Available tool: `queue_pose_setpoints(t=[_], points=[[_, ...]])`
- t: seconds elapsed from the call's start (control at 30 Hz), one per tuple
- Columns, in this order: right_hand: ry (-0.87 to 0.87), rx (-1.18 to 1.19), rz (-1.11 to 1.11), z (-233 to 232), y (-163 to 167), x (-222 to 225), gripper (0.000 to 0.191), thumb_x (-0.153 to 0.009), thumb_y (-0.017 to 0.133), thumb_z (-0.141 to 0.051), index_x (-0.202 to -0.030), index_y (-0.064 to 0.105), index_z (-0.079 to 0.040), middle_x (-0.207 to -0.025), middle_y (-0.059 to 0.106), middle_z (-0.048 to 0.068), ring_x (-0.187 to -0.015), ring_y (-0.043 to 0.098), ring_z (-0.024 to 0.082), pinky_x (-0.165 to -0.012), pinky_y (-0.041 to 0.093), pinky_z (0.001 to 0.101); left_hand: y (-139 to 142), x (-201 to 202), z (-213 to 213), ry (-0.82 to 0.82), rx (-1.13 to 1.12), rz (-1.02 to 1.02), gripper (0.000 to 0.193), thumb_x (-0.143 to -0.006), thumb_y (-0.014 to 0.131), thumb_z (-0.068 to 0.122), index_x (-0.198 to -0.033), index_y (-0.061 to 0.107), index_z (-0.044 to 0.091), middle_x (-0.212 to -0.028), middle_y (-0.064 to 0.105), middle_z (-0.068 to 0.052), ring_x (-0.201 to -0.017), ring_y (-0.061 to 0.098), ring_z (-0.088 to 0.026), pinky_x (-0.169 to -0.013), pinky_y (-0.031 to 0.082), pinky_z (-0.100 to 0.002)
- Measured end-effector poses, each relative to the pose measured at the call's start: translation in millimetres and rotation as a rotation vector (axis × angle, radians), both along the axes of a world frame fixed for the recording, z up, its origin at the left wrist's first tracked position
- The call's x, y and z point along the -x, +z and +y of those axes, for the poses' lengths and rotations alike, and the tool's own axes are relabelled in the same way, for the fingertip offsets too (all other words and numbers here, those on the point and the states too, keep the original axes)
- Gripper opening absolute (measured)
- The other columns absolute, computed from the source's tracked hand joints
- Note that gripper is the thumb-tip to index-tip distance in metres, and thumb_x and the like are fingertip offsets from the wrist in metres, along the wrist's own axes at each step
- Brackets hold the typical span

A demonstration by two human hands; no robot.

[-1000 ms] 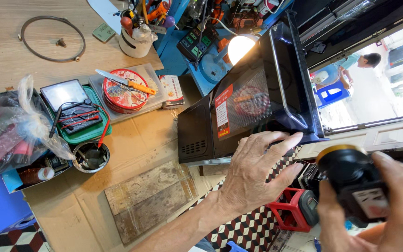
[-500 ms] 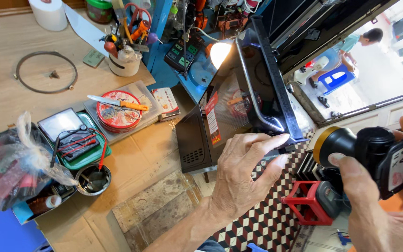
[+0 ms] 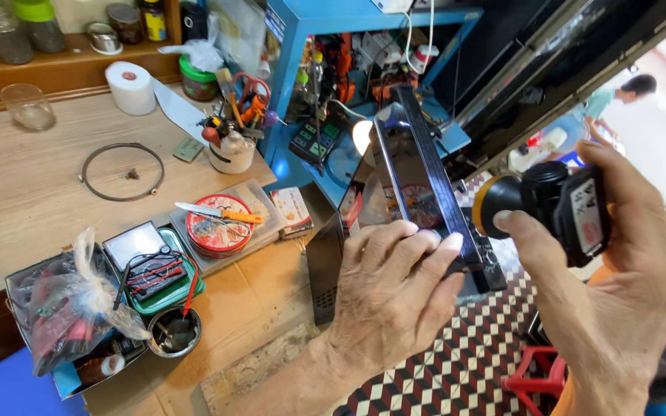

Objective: The person inspects a microwave oven by opening and closing the door, shining a flashlight on the interior and exterior surfaces, and using a knife to probe the door seal. The person handles the microwave, flashlight, and knife throughout the clip.

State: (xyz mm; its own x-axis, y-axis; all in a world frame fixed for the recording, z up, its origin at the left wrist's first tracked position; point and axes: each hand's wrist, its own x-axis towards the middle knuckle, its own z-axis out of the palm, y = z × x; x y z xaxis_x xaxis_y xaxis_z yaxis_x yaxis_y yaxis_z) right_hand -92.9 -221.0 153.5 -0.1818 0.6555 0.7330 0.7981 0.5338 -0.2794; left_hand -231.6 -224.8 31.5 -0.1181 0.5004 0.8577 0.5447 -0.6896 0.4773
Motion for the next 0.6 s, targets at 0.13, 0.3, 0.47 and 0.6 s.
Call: queue_pose_setpoints(t=[0.13,0.3,0.47,0.6], points=[[-0.050,-0.072,-0.180,22.1,17.6,24.9,0.062,-0.082,0.084,-0.014,-0.137,0.059,-0.001,-0.114,0.067,0.017,-0.099,0.068,0.024,-0.081,0.058,0.0365,12.2,1.9,15.3,0.045,0.029,-0.057,0.043,-0.097,0.071,0.032,-0.129,0.066,0.004,-0.124,0.064,-0.011,-0.130,0.054,-0.032,-0.121,0.031,-0.053],[0.017,-0.130,-0.306,49.6,42.0,50.6,0.057,-0.090,0.082,-0.017,-0.140,0.060,-0.003,-0.121,0.068,0.017,-0.102,0.069,0.025,-0.085,0.057,0.0351,25.1,-3.6,34.6,0.095,0.168,-0.116,0.055,-0.094,0.070,0.035,-0.132,0.064,-0.002,-0.132,0.063,-0.021,-0.140,0.048,-0.040,-0.128,0.015,-0.061],[0.096,-0.198,-0.423,75.1,58.8,77.4,0.052,-0.090,0.084,-0.015,-0.135,0.063,0.001,-0.129,0.068,0.017,-0.107,0.069,0.026,-0.090,0.057,0.0367,30.8,-4.3,44.2,0.076,0.215,-0.218,0.057,-0.091,0.068,0.030,-0.137,0.062,-0.003,-0.138,0.060,-0.025,-0.148,0.041,-0.044,-0.130,0.009,-0.065],[0.097,-0.168,-0.460,86.5,63.7,98.7,0.057,-0.088,0.084,-0.016,-0.138,0.063,-0.001,-0.131,0.067,0.017,-0.105,0.069,0.027,-0.088,0.057,0.0370,32.0,-3.5,50.4,0.072,0.202,-0.261,0.058,-0.084,0.067,0.023,-0.137,0.062,-0.002,-0.141,0.054,-0.031,-0.148,0.039,-0.049,-0.128,0.011,-0.067]])
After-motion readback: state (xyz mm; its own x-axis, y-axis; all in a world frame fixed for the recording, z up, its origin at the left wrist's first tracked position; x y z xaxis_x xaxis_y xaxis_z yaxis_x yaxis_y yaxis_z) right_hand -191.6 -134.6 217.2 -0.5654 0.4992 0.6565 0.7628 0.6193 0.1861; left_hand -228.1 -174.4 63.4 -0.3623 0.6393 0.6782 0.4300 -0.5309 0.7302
